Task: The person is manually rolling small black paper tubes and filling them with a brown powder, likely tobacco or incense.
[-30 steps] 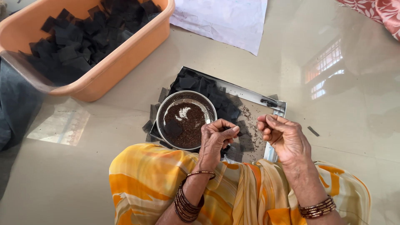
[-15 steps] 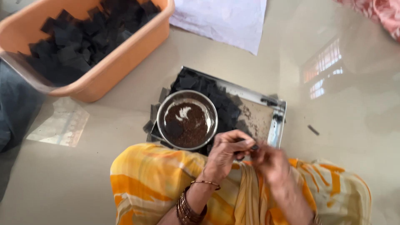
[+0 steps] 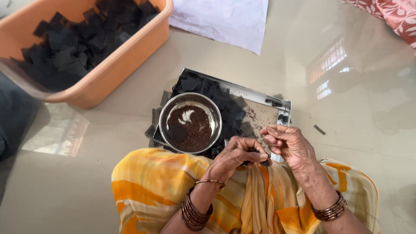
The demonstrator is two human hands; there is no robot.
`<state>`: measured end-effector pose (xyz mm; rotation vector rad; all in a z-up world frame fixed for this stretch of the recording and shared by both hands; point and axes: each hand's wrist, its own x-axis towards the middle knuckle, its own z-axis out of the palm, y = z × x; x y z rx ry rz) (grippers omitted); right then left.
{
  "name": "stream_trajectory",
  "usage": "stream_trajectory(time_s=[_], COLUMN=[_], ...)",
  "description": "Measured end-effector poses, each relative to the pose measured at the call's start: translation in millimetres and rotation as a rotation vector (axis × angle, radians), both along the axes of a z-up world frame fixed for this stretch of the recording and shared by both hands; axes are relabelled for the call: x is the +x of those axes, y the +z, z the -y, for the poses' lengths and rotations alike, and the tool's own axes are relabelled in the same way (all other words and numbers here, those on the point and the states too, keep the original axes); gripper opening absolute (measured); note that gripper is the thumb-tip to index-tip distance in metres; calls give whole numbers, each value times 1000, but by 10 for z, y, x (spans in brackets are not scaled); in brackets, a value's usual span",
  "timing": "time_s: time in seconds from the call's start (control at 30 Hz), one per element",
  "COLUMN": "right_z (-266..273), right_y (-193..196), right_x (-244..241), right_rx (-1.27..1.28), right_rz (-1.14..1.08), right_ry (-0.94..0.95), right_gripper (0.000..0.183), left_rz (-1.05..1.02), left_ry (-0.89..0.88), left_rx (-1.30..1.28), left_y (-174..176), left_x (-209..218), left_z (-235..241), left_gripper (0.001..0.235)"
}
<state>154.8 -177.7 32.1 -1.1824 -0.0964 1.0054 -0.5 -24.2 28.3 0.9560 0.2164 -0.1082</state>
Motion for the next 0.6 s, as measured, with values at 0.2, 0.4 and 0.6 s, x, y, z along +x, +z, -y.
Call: stream_trajectory(time_s=[0.2,0.4,0.6], right_z=[45,61,273], right_y=[-185,-280,-187], right_x=[34,4,104], right_rx=[-59,-131,8], right_rz=[18,76,56], right_ry=[31,-3,-145], right_gripper=[28,30,24], left_rz=[0,109,26], left_ry=[25,58,25], left_rx=[30,1,-24], left_y=[-116,-337,-75], left_x=[11,13,-3], left_z=[33,79,26], left_gripper=[7,7,7])
